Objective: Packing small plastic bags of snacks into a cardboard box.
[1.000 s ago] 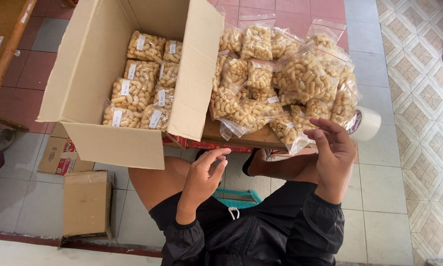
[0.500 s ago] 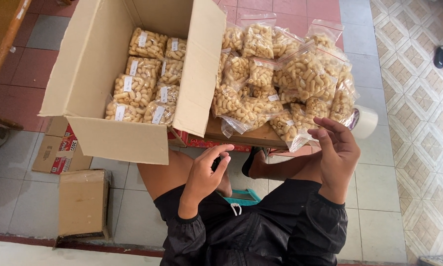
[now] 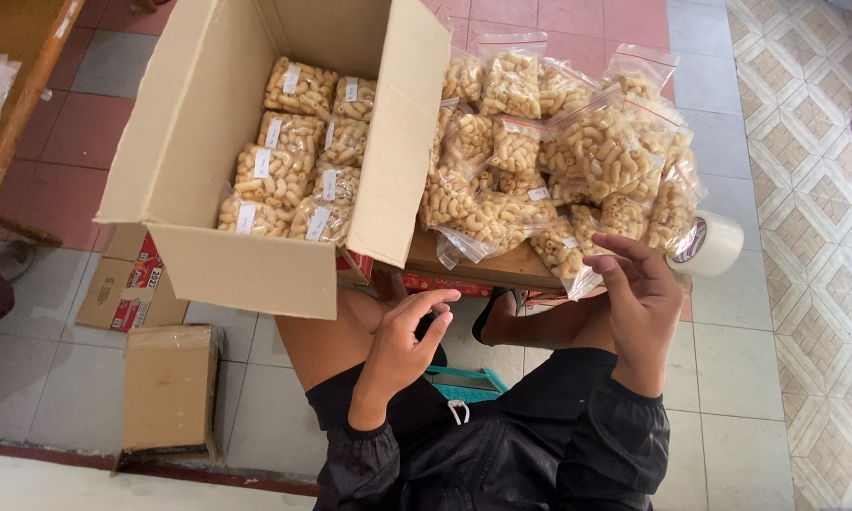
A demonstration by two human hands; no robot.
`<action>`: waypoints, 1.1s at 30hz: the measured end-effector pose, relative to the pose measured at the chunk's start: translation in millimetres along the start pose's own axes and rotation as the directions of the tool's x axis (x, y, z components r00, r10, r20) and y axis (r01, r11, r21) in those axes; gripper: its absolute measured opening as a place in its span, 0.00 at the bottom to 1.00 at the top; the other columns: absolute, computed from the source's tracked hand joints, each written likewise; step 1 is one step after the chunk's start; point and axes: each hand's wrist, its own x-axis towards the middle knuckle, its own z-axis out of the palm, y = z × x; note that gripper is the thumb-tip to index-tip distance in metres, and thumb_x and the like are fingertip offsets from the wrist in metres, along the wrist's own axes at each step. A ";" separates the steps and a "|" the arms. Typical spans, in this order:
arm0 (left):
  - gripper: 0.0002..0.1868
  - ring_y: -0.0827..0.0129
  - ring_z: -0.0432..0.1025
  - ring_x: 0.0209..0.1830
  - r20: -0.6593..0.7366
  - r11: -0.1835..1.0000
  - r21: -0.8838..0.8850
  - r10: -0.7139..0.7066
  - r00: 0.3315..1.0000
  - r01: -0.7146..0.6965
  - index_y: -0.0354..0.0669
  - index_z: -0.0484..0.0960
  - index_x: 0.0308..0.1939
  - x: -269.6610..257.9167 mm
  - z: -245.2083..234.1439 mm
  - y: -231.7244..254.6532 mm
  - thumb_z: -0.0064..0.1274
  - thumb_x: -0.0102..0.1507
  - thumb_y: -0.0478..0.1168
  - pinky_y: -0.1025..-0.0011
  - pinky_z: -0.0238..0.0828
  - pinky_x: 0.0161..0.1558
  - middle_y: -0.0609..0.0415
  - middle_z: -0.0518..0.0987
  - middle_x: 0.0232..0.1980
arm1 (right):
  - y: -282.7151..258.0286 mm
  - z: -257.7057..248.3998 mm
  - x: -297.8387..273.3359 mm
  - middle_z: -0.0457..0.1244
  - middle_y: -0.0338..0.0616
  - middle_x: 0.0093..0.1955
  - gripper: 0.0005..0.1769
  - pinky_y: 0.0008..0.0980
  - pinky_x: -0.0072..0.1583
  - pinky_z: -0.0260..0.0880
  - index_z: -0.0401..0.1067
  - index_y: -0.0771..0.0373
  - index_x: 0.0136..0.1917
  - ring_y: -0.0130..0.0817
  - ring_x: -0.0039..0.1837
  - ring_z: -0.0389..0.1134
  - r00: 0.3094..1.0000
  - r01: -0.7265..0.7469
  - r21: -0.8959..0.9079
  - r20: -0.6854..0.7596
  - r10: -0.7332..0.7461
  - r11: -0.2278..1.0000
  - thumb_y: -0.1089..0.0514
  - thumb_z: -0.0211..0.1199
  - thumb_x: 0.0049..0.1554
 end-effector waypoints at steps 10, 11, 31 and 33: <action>0.15 0.53 0.76 0.48 0.066 0.994 -0.105 -0.006 0.998 0.013 0.41 0.79 0.57 19.3 14.1 -13.1 0.47 0.67 0.33 0.57 0.73 0.54 0.43 0.81 0.44 | 1.3 15.3 5.1 0.67 0.56 0.52 0.12 0.39 0.56 0.70 0.70 0.73 0.58 0.39 0.48 0.70 0.996 -0.090 -0.095 0.010 0.091 0.991 0.67 0.59 0.60; 0.14 0.61 0.76 0.49 0.100 0.998 -0.062 -0.011 0.995 0.017 0.42 0.78 0.56 21.2 15.9 -15.6 0.45 0.67 0.37 0.63 0.73 0.52 0.49 0.81 0.48 | 1.1 15.7 6.7 0.68 0.51 0.54 0.11 0.31 0.56 0.70 0.71 0.69 0.56 0.34 0.50 0.71 0.982 -0.187 -0.143 0.001 0.189 0.972 0.65 0.59 0.60; 0.11 0.70 0.78 0.43 0.048 0.993 -0.113 -0.027 0.998 0.033 0.42 0.79 0.49 48.4 38.9 -24.4 0.44 0.67 0.38 0.74 0.76 0.47 0.55 0.83 0.49 | 51.4 26.6 5.2 0.70 0.36 0.53 0.10 0.24 0.54 0.69 0.75 0.59 0.54 0.26 0.50 0.72 0.970 -0.200 -0.380 0.049 0.236 0.903 0.58 0.61 0.58; 0.11 0.70 0.78 0.44 0.044 0.989 -0.139 -0.049 0.998 0.055 0.42 0.80 0.48 50.0 40.2 -23.6 0.44 0.67 0.38 0.74 0.75 0.49 0.56 0.83 0.49 | 50.6 28.1 5.7 0.70 0.38 0.54 0.10 0.27 0.55 0.69 0.74 0.60 0.53 0.29 0.51 0.72 0.975 -0.163 -0.403 0.076 0.210 0.901 0.58 0.61 0.58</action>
